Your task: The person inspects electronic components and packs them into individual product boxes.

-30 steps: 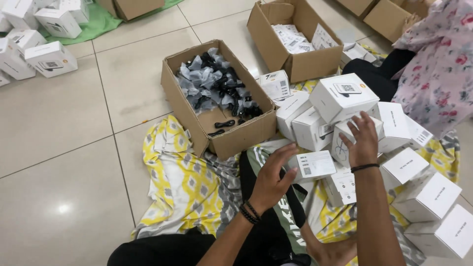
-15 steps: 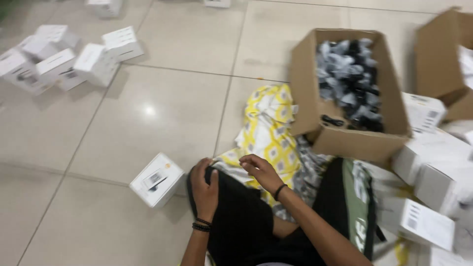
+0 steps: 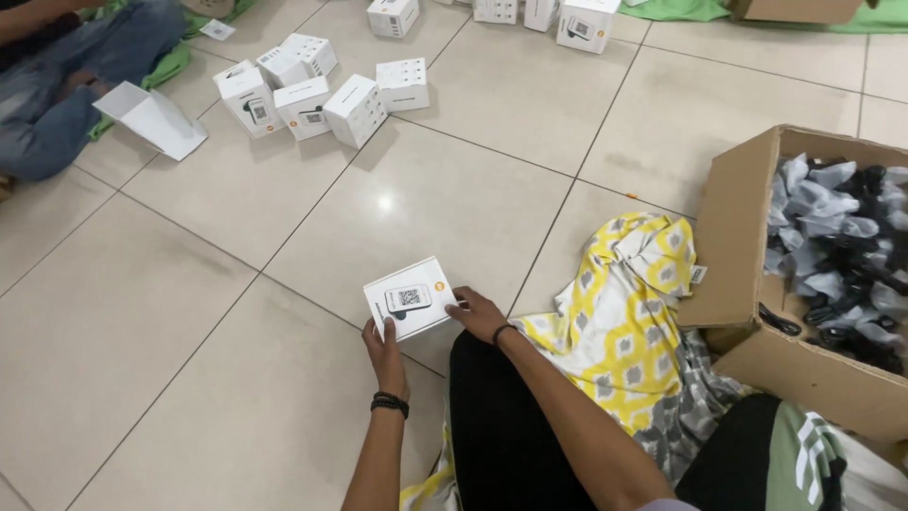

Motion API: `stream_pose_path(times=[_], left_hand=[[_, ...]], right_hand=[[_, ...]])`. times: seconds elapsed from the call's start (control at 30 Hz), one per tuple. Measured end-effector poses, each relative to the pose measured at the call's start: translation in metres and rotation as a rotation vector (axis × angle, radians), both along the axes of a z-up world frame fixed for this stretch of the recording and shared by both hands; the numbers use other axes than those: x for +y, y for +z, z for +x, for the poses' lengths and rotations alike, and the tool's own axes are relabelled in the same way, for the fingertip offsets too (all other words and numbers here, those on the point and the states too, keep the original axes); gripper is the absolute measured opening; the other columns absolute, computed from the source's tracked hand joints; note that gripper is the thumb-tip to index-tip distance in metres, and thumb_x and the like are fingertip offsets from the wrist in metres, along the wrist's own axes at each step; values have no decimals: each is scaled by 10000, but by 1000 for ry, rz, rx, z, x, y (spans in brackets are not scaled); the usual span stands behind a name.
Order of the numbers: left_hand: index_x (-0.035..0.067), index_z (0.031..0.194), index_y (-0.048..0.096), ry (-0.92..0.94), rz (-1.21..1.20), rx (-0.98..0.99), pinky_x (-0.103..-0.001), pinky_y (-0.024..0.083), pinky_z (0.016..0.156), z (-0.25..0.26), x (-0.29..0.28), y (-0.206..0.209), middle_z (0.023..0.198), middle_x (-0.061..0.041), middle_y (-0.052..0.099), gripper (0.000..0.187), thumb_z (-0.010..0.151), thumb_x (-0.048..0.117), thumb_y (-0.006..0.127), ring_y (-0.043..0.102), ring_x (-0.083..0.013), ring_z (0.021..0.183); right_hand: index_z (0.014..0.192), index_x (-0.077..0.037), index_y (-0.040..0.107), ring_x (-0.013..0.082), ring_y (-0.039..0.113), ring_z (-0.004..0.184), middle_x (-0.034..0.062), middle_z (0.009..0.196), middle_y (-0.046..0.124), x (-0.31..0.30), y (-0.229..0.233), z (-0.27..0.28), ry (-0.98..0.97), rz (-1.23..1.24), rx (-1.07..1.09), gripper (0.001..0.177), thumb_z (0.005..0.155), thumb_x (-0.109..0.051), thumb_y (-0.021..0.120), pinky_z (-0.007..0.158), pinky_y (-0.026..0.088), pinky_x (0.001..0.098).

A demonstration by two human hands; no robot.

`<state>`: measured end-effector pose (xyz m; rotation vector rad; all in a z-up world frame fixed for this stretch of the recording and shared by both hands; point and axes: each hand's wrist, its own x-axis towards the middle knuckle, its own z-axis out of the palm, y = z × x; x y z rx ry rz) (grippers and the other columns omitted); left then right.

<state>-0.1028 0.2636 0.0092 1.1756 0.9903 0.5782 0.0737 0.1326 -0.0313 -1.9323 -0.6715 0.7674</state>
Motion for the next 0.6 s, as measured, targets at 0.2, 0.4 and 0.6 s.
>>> stream_pose_path(times=[0.2, 0.4, 0.6], left_hand=[[52, 1500, 348, -355, -38, -370, -464, 461, 1086, 58, -60, 37, 1453, -159, 535, 711, 959, 317, 725, 507, -293, 1342], [200, 1578, 257, -566, -633, -297, -466, 489, 947, 83, -189, 59, 1369, -102, 550, 882, 844, 237, 744, 544, -272, 1222], [213, 1487, 282, -542, -766, -136, -496, 481, 997, 73, -293, -28, 1360, -75, 563, 841, 809, 254, 777, 581, -237, 1212]], right_hand=[[1396, -106, 436, 245, 539, 1269, 66, 1478, 465, -130, 108, -5, -450, 565, 409, 585, 910, -307, 693, 1014, 531, 513], [1600, -198, 235, 241, 397, 1454, 70, 1632, 316, -256, 108, -14, -810, 771, 369, 851, 908, -368, 699, 1069, 474, 535], [1641, -271, 79, 374, 412, 1439, 135, 1563, 433, -309, 72, -49, -1033, 433, 703, 1053, 823, -378, 733, 1069, 422, 642]])
